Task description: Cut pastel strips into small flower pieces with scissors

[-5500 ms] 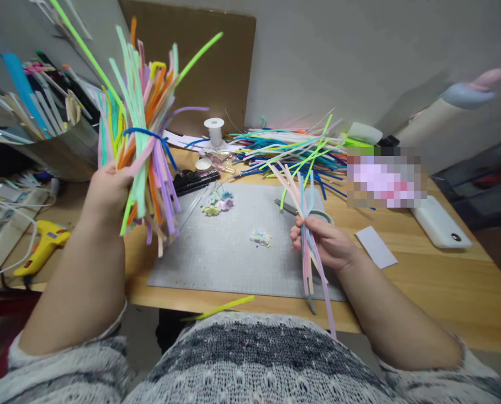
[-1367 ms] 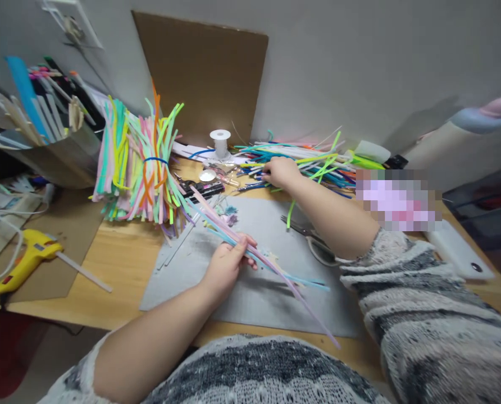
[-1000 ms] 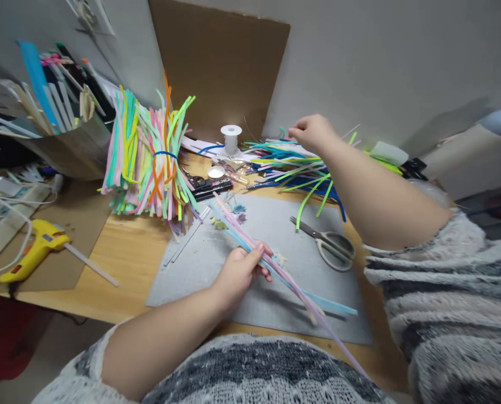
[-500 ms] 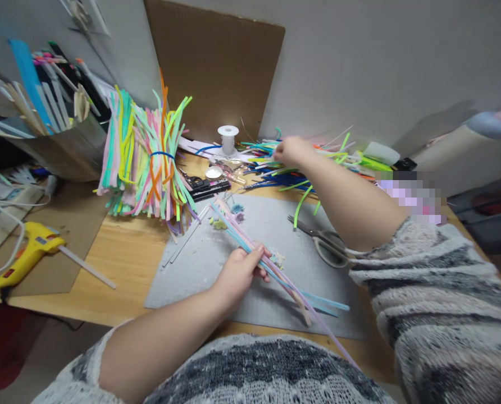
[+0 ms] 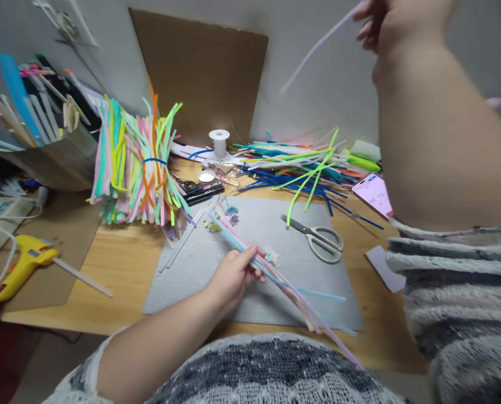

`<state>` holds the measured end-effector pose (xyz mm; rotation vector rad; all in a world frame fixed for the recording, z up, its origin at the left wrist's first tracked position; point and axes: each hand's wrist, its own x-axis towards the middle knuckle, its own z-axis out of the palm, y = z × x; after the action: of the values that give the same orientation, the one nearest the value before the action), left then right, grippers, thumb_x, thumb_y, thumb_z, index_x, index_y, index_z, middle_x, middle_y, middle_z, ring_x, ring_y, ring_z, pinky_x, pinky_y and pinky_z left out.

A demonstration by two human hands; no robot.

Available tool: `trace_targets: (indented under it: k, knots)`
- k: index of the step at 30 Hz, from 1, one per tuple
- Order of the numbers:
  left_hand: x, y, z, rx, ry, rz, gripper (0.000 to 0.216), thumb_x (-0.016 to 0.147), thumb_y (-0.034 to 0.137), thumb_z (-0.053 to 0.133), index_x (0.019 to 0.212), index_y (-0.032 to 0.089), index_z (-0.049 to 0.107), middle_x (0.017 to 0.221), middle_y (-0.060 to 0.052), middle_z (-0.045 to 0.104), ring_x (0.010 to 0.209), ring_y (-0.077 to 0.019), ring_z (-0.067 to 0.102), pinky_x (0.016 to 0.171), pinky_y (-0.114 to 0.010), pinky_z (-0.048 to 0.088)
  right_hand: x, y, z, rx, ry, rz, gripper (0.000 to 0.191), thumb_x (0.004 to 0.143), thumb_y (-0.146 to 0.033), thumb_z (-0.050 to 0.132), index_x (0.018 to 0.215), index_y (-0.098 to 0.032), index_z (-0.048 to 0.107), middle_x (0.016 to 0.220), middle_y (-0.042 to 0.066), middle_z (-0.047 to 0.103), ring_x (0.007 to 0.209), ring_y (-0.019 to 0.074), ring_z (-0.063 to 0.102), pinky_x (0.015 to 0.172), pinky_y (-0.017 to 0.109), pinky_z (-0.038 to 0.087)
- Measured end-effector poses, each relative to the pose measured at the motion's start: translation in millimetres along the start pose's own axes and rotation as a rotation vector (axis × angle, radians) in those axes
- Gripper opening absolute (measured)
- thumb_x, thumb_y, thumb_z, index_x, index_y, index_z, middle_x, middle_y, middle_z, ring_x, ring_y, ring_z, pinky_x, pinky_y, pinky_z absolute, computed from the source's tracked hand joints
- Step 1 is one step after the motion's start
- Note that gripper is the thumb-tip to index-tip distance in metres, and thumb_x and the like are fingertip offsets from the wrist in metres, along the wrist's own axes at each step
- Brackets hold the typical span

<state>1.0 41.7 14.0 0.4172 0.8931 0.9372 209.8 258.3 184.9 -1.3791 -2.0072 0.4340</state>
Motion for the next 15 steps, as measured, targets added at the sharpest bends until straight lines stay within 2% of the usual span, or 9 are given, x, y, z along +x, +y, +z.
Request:
trace_targets:
  k: [2,4,5,6,7,8,11,12,15]
  knots:
    - [-1.9,4.7,0.3,-0.021,-0.018,0.022,0.025,0.072,0.033,0.070,0.074,0.010,0.062,0.058,0.001,0.054,0.049,-0.0060,0.047,0.050,-0.020,0.046,-5.3,-14.7,-13.2,0.111,0.161,-0.090,0.063,0.091,-0.054,0.015,0.092,-0.022,0.070,0.092,0.008,0.069,0.090,0.0211,0.067,0.058,0.026,0.043]
    - [-4.0,9.3,0.8,-0.029,-0.035,0.077,0.024,0.073,0.033,0.070,0.075,0.010,0.063,0.060,0.000,0.056,0.049,-0.0059,0.048,0.051,-0.020,0.048,-33.5,-26.2,-8.2,0.302,0.373,-0.225,0.035,0.090,-0.047,0.039,0.093,-0.028,0.069,0.094,0.004,0.069,0.086,0.0184,0.068,0.061,0.027,0.047]
    - [-4.9,11.4,1.1,-0.029,-0.043,0.110,0.024,0.073,0.033,0.070,0.077,0.010,0.064,0.062,0.000,0.057,0.049,-0.0060,0.049,0.051,-0.020,0.048,-56.0,-29.9,0.6,0.401,0.369,-0.249,0.023,0.089,-0.043,0.049,0.095,-0.032,0.068,0.095,0.003,0.069,0.083,0.0180,0.068,0.066,0.030,0.051]
    - [-5.7,13.2,1.5,-0.028,-0.049,0.146,0.024,0.074,0.033,0.069,0.079,0.010,0.066,0.064,-0.001,0.058,0.050,-0.0061,0.050,0.052,-0.020,0.048,-82.7,-31.9,12.1,0.475,0.331,-0.216,0.018,0.088,-0.041,0.052,0.095,-0.035,0.068,0.097,0.002,0.069,0.082,0.0183,0.067,0.073,0.035,0.054]
    - [-6.3,14.7,1.9,-0.029,-0.056,0.178,0.024,0.074,0.032,0.069,0.083,0.010,0.067,0.067,-0.001,0.059,0.051,-0.0061,0.051,0.052,-0.020,0.049,-111.4,-32.0,25.1,0.519,0.308,-0.191,0.016,0.088,-0.041,0.054,0.091,-0.036,0.068,0.090,0.002,0.069,0.076,0.0182,0.066,0.072,0.036,0.055]
    - [-6.9,15.9,2.2,-0.031,-0.063,0.206,0.025,0.075,0.032,0.069,0.087,0.010,0.068,0.069,-0.001,0.059,0.051,-0.0061,0.051,0.052,-0.020,0.049,-140.3,-30.3,38.1,0.527,0.202,-0.166,0.013,0.086,-0.039,0.057,0.086,-0.035,0.069,0.083,0.002,0.070,0.070,0.0183,0.066,0.068,0.037,0.055]
    - [-7.9,17.5,2.7,-0.059,-0.095,0.248,0.031,0.075,0.032,0.069,0.098,0.012,0.069,0.076,-0.002,0.061,0.052,-0.0057,0.052,0.053,-0.021,0.050,-210.9,-17.9,68.0,0.497,-0.109,-0.095,0.016,0.086,-0.036,0.059,0.094,-0.033,0.071,0.086,0.005,0.073,0.079,0.0212,0.068,0.071,0.039,0.055]
    - [-8.2,17.5,2.6,-0.068,-0.111,0.246,0.032,0.075,0.032,0.070,0.101,0.012,0.069,0.077,-0.002,0.061,0.052,-0.0058,0.052,0.053,-0.021,0.051,-226.3,-12.9,73.8,0.494,-0.170,-0.108,0.017,0.085,-0.035,0.059,0.096,-0.034,0.072,0.088,0.005,0.073,0.081,0.0221,0.069,0.073,0.040,0.054]
    - [-8.7,16.8,2.2,-0.076,-0.139,0.235,0.035,0.074,0.032,0.071,0.104,0.014,0.068,0.074,-0.001,0.062,0.052,-0.0062,0.054,0.053,-0.020,0.051,-250.6,-0.1,81.3,0.493,-0.215,-0.090,0.020,0.086,-0.031,0.058,0.100,-0.037,0.071,0.091,0.003,0.074,0.084,0.0207,0.068,0.074,0.037,0.053]
